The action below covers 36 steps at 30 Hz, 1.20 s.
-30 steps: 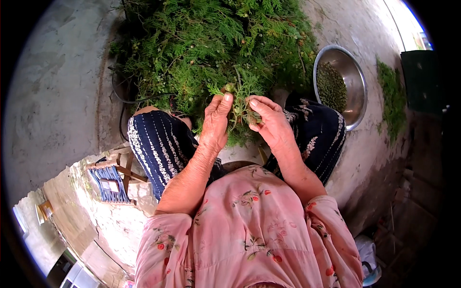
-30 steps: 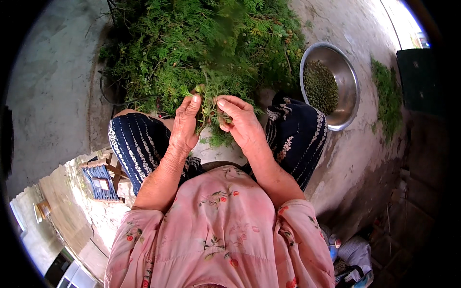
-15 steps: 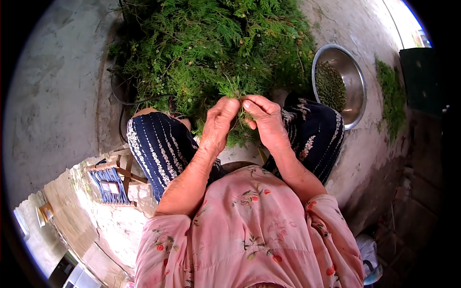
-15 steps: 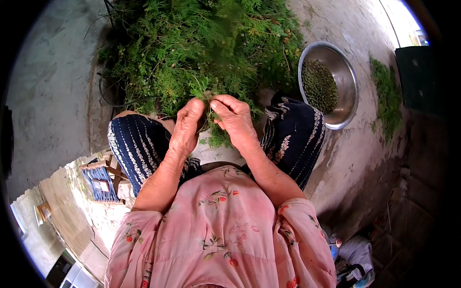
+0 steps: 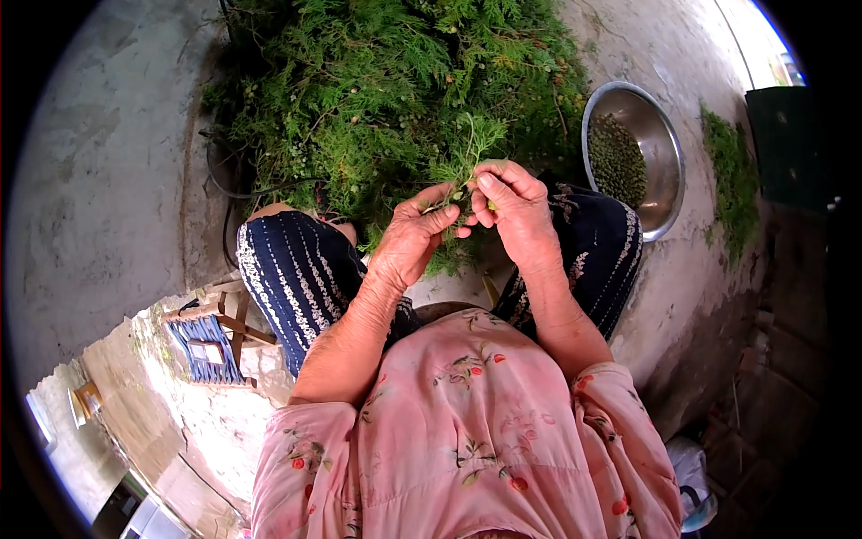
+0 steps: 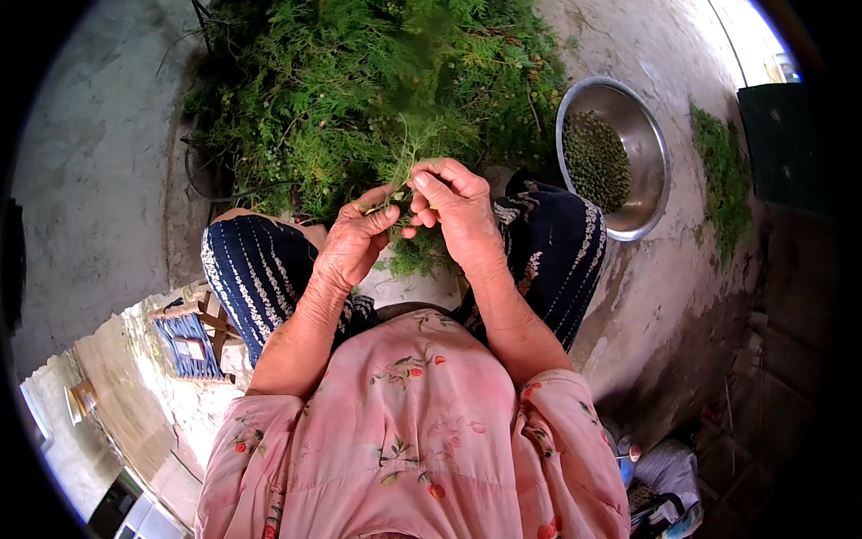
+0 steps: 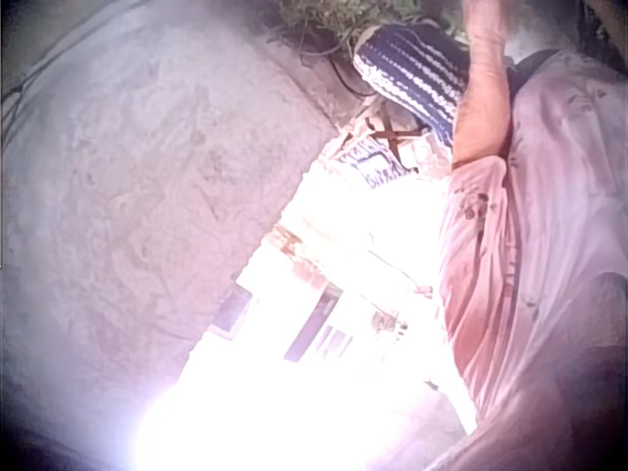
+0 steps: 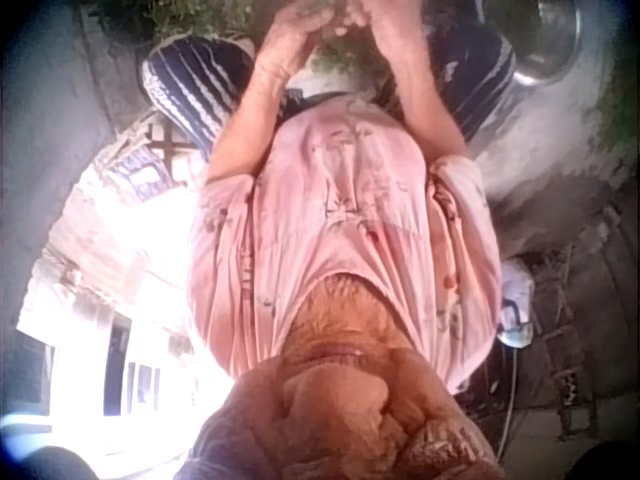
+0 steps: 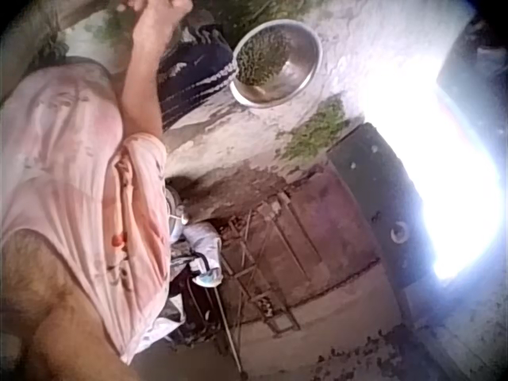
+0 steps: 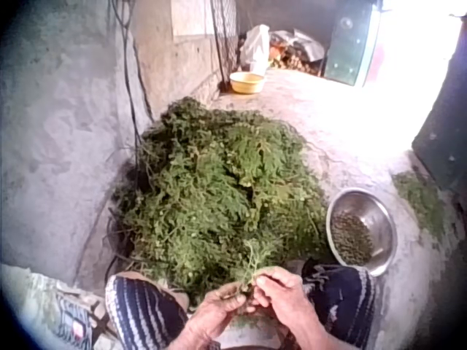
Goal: The person strips leaves and small buds from a large pile of green branches by hand, placing the collected green material into a metal bowl on the floor.
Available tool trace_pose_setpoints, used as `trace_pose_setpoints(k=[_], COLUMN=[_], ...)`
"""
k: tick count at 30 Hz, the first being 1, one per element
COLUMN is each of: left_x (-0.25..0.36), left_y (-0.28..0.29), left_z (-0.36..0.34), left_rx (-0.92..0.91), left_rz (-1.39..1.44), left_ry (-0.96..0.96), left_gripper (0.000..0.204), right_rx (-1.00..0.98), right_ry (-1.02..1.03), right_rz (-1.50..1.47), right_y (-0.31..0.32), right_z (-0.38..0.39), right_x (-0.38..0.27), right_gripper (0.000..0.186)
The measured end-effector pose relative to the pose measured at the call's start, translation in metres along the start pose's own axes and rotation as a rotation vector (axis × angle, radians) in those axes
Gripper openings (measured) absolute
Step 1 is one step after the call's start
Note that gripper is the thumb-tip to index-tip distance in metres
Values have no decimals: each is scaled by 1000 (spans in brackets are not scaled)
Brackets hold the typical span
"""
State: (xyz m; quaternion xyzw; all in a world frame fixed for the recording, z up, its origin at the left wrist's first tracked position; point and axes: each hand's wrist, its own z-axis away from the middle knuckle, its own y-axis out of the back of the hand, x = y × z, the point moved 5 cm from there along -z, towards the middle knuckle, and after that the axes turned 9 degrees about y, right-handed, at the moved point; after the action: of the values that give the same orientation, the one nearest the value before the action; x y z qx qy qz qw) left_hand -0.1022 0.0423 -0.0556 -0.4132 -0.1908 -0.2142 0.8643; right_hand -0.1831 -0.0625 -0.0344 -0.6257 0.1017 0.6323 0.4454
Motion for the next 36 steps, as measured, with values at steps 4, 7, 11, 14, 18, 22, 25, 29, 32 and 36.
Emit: trace_pose_setpoints(k=[4,7,11,14,18,22,25,29,32,36], left_x=[-1,0,1,0,-2,-8,-8,-6,-4,-6], left_y=[-1,0,3,6,11,18,16,9,5,7], left_z=[0,-1,-3,-5,-8,-10,-10,-10,-10,-13], left_rx=[-17,-32,-20,5,28,97,53,19,-10,-17], left_rz=[12,50,133,192,241,216,241,307,301,356], left_ry=[38,23,-16,-34,-112,-82,-79,-62,-74,-25], left_gripper=[36,34,32,25,18,16,20,30,42,52], right_rx=[-29,71,113,133,14,13,15,-40,-118,-296], right_ry=[-9,-80,-34,26,262,557,552,592,718,668], right_rz=[-151,-399,-329,-64,443,782,883,860,879,871], right_y=[2,10,19,18,-1,-15,-16,-21,-31,-36], right_z=[-1,-5,-7,-2,7,11,12,18,25,26], right_x=[-2,0,-4,-5,-3,-5,-3,-6,-8,-1], right_gripper=[12,15,16,13,13,14,12,13,14,12])
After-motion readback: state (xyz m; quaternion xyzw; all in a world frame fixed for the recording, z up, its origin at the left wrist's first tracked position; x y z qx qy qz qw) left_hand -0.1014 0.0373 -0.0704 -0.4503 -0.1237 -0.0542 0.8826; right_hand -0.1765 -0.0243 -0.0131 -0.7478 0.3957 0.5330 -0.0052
